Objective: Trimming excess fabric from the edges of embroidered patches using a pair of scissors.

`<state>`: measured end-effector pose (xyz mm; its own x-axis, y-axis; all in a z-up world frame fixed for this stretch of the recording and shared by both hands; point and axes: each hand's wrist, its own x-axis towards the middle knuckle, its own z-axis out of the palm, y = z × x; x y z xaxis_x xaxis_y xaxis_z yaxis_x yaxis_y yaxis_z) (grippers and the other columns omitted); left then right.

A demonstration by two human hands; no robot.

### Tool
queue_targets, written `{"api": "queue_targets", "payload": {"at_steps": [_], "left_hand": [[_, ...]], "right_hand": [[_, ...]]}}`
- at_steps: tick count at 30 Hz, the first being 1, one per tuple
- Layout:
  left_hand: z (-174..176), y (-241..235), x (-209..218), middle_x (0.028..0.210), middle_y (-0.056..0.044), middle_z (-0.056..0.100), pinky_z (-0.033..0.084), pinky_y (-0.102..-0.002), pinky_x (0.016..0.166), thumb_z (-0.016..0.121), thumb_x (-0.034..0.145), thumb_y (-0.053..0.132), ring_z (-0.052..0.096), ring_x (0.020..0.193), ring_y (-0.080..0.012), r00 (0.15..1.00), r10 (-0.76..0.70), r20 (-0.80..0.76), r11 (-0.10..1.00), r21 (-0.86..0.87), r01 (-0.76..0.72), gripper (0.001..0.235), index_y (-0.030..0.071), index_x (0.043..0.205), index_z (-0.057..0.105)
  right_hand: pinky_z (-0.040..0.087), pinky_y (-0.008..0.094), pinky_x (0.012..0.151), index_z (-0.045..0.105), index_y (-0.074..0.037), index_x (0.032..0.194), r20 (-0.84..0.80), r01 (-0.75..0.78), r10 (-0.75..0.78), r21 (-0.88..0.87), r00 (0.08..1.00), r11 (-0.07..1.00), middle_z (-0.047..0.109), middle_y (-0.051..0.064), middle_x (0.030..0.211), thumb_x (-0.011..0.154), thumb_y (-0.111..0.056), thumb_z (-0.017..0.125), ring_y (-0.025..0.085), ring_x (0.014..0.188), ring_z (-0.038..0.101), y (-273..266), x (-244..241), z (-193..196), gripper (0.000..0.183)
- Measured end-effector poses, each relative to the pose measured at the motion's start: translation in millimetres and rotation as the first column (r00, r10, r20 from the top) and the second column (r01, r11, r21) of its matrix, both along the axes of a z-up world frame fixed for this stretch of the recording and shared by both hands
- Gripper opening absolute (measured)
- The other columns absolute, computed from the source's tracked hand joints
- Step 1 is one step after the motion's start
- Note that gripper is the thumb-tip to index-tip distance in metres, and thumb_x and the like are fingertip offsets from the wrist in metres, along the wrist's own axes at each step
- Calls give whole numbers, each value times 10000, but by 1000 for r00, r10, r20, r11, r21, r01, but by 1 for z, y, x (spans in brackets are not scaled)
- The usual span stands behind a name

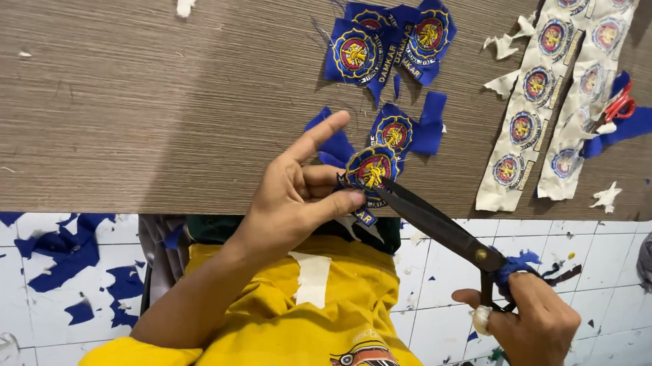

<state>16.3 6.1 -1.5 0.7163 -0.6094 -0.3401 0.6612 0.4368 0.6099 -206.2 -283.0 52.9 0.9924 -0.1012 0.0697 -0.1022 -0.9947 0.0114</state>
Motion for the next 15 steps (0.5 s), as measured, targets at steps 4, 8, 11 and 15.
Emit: {"api": "queue_targets", "payload": {"at_steps": [4, 8, 11, 15], "left_hand": [[-5, 0, 0, 975, -147, 782, 621, -257, 803, 748, 839, -49, 729, 861, -122, 998, -30, -47, 999, 19, 31, 846, 84, 1587, 375], [0, 0, -1, 954, -112, 801, 637, -232, 704, 821, 810, 49, 723, 803, -95, 1000, 17, -14, 987, 159, -15, 326, -4, 1118, 726], [0, -1, -2, 952, -94, 806, 632, -216, 679, 813, 832, 64, 713, 797, -73, 1000, 27, 3, 981, 194, -27, 229, -9, 1046, 776], [-2, -3, -5, 1037, -81, 791, 631, -206, 758, 754, 887, 17, 712, 883, -73, 997, -2, 83, 987, 159, -12, 256, -18, 1140, 763]], "right_hand": [[217, 344, 465, 366, -98, 579, 141, -139, 145, -53, 979, 989, 409, 11, 536, 780, -350, 1018, 193, 511, 234, 3, 12, 2, 727], [255, 363, 485, 375, -76, 635, 136, -30, 26, 22, 990, 999, 362, 16, 554, 718, -483, 901, 200, 570, 244, -9, -2, -11, 670], [367, 367, 516, 487, -54, 673, 129, -38, 41, -25, 991, 999, 488, 31, 597, 703, -631, 878, 188, 509, 401, -10, -2, -13, 698], [349, 354, 500, 518, -79, 690, 118, -57, 65, -70, 991, 996, 482, 2, 591, 721, -683, 853, 173, 511, 405, 0, 9, -12, 691]]}}
